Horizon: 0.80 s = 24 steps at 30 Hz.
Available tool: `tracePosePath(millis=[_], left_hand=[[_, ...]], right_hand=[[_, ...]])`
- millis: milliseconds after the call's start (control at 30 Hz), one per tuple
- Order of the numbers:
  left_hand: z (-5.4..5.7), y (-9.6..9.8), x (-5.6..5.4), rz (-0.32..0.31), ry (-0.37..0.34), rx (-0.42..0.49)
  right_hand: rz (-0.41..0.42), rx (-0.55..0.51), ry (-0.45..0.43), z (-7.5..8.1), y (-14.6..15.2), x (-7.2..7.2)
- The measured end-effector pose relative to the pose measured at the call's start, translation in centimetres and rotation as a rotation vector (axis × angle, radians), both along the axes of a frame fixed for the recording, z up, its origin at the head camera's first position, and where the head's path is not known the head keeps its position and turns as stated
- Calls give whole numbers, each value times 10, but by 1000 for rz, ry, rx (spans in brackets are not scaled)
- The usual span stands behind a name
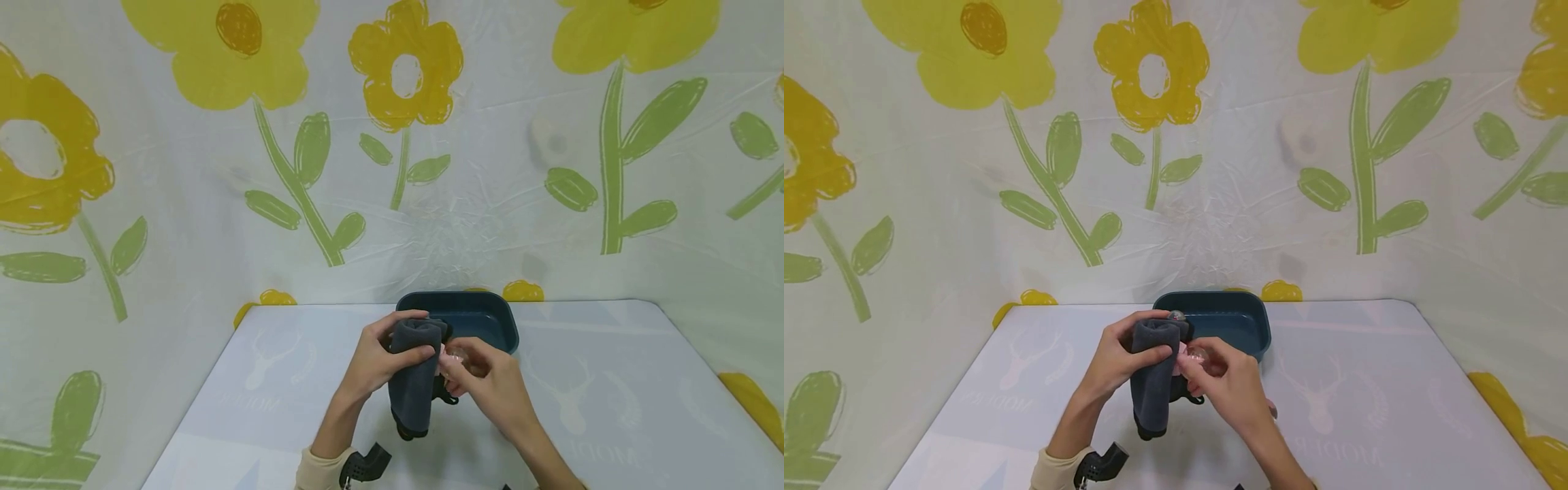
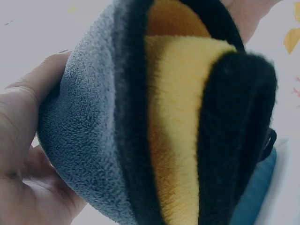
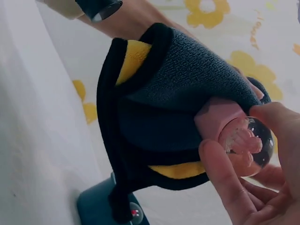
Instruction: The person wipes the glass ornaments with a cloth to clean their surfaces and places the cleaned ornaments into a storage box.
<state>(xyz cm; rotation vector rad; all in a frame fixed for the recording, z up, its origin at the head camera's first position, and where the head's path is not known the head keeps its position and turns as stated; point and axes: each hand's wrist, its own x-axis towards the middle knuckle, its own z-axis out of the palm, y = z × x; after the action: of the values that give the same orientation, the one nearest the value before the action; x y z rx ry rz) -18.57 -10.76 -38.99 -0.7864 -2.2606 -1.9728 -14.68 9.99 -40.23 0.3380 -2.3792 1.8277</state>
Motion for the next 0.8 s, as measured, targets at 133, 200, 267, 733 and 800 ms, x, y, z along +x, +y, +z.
tracePosePath(millis=[133, 200, 267, 733, 800], left_hand=[[0, 2, 1, -1, 4, -4], [1, 2, 1, 2, 6, -6], [1, 2, 1, 3, 11, -8], [4, 3, 2, 50, -47, 19], [4, 3, 2, 55, -58, 26]], right_hand=[[-12, -37, -148, 2, 0, -2], [-10, -48, -187, 4, 0, -2], [-5, -58, -210, 5, 0, -2], [-11, 110, 143, -3, -3, 0], [-25, 139, 226, -4, -3, 0]])
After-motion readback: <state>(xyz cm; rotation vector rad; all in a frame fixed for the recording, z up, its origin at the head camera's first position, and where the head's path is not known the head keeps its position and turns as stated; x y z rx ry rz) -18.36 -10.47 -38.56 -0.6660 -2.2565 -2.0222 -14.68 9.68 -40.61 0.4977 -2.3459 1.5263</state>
